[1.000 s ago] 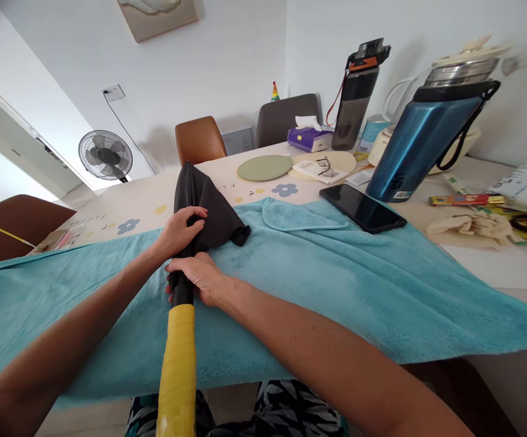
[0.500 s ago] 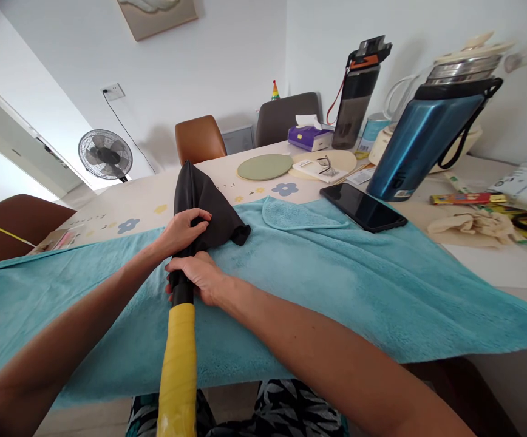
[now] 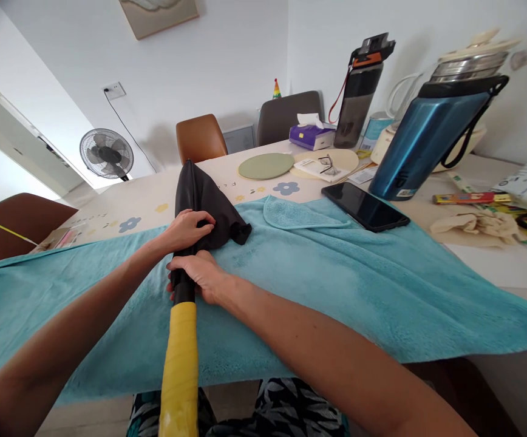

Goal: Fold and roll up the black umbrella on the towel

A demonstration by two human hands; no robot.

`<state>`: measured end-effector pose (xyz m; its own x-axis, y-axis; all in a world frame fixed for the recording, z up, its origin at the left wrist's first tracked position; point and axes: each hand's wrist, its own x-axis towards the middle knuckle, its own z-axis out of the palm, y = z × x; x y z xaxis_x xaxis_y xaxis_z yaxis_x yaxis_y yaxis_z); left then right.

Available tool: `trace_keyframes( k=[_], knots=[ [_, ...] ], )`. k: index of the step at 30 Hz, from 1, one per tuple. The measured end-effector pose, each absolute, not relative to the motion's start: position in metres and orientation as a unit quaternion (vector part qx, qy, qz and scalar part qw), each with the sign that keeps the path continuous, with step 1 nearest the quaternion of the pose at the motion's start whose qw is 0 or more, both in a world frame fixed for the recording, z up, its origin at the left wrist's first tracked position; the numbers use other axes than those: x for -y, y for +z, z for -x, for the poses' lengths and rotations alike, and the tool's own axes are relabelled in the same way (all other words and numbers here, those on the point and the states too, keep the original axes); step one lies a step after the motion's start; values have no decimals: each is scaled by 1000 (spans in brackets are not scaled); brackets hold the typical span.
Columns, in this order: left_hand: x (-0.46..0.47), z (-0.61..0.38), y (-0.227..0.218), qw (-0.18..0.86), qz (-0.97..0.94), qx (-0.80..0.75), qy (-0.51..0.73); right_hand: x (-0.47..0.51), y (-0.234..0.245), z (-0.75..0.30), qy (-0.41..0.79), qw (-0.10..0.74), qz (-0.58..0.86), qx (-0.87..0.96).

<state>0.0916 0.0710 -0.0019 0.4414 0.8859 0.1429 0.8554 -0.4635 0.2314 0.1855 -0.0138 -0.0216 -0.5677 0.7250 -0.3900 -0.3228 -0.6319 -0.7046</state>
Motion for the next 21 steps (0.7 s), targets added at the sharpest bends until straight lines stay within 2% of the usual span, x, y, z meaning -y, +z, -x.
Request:
trace_keyframes(
  k=[21],
  knots=[
    [-71, -100, 3, -4, -862, -504, 61, 15, -19, -186, 835, 306, 352, 291]
  ],
)
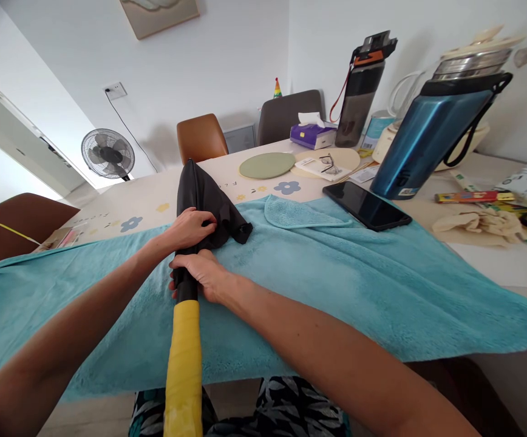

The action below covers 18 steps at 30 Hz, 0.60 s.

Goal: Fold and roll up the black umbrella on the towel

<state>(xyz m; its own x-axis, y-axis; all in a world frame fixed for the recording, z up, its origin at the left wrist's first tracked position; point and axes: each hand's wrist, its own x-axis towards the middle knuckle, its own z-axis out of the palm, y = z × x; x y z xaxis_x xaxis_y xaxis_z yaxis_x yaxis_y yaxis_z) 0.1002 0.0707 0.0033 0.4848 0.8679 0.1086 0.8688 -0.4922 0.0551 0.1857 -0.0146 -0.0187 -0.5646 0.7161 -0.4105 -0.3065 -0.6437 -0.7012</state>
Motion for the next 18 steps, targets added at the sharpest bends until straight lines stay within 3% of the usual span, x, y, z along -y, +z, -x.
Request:
trace_keyframes(
  k=[18],
  knots=[
    [-69, -99, 1, -7, 860, 502, -87, 15, -20, -185, 833, 311, 350, 295]
  ],
)
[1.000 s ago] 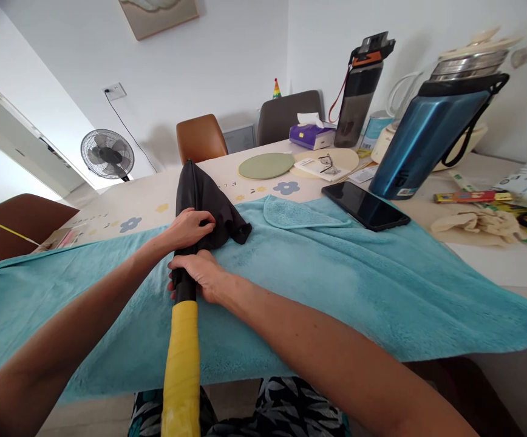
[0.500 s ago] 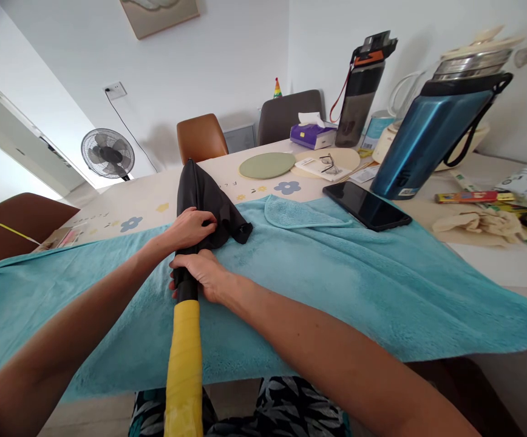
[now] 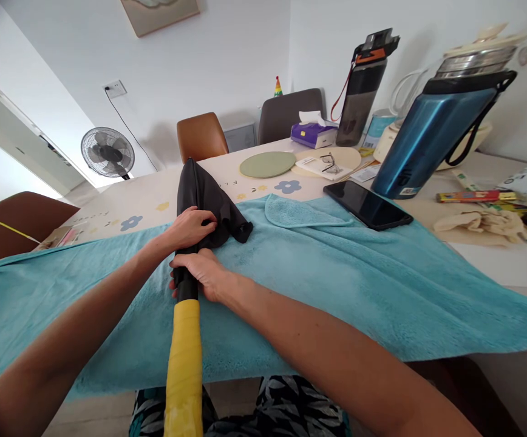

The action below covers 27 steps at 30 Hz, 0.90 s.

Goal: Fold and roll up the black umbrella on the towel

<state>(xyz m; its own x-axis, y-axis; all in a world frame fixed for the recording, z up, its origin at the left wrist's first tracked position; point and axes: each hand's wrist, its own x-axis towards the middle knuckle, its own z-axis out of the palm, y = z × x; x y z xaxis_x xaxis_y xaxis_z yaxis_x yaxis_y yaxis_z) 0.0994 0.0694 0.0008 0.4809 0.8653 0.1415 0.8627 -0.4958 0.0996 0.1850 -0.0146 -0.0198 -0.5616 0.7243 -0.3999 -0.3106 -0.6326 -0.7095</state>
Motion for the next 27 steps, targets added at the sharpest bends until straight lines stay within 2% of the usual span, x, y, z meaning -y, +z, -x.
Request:
trace_keyframes(
  k=[27],
  knots=[
    [-70, -94, -4, 24, -853, -510, 110, 14, -23, -184, 828, 318, 342, 310]
  ],
)
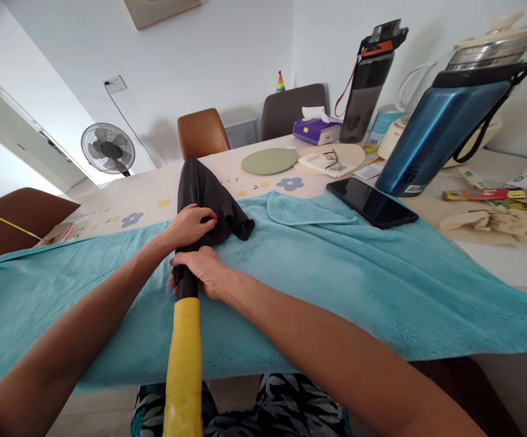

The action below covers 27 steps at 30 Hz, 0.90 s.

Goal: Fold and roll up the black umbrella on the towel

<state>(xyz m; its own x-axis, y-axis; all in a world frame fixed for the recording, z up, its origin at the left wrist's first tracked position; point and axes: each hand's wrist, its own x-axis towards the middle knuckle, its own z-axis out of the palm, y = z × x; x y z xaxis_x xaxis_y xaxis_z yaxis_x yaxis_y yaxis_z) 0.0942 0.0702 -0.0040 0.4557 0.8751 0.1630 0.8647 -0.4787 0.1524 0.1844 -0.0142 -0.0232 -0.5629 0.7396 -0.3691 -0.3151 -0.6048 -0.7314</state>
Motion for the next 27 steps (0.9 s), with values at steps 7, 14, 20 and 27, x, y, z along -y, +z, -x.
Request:
trace_keyframes(
  k=[7, 14, 20, 27],
  knots=[
    [-69, -95, -3, 23, -851, -514, 105, 14, -22, -185, 829, 313, 344, 311],
    [-76, -94, -2, 1, -859, -503, 93, 14, -20, -185, 833, 310, 346, 300],
    [-93, -93, 0, 8, -854, -513, 89, 14, -19, -185, 829, 306, 368, 288],
    [-113, -97, -1, -14, -851, -518, 81, 12, -20, -186, 830, 304, 373, 283]
  ],
)
